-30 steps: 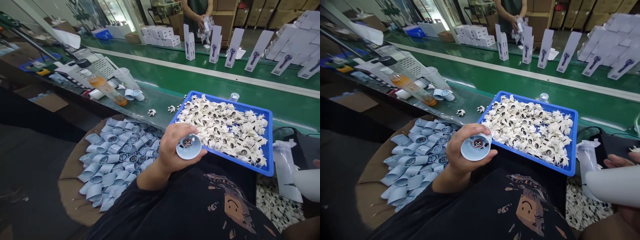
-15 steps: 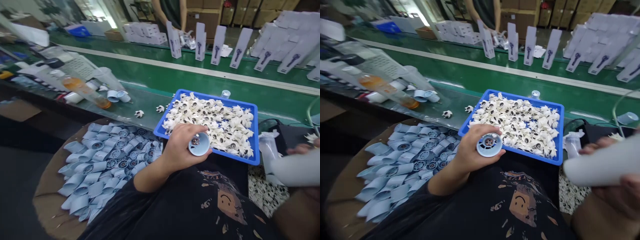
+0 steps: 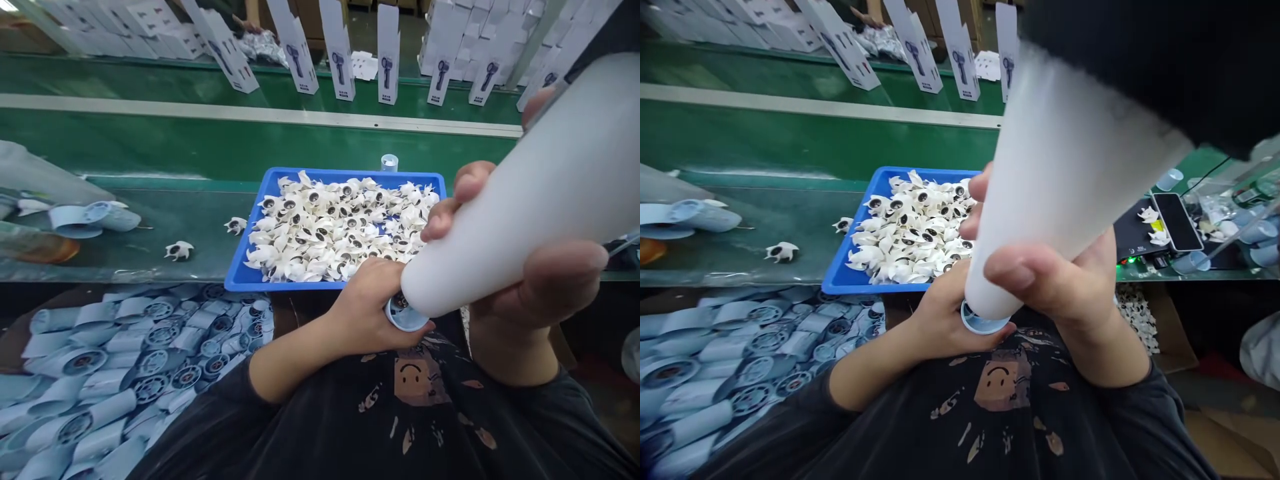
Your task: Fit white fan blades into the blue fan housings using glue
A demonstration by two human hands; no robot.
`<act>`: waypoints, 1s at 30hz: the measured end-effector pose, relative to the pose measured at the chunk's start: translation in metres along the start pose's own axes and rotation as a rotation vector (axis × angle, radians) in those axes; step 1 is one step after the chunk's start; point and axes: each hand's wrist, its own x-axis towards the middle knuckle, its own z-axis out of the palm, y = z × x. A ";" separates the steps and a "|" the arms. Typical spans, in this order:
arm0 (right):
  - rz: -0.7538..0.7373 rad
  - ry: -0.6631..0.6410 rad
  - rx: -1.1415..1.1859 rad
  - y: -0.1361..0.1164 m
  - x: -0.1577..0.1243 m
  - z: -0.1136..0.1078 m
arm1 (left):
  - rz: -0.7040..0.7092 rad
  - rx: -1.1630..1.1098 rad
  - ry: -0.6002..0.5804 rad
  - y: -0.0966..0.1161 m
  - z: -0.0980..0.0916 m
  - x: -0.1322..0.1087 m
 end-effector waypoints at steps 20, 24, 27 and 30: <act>0.005 0.019 0.291 0.005 0.000 -0.011 | -0.025 0.018 -0.038 -0.004 0.005 0.003; 0.014 0.013 0.277 0.006 0.001 -0.009 | -0.089 0.034 -0.093 -0.001 0.006 0.004; 0.001 0.072 0.153 0.010 0.002 -0.016 | -0.123 0.043 -0.219 -0.005 0.002 0.004; 0.005 0.219 -0.030 0.018 0.003 -0.040 | -0.142 0.133 -0.231 -0.029 -0.013 -0.004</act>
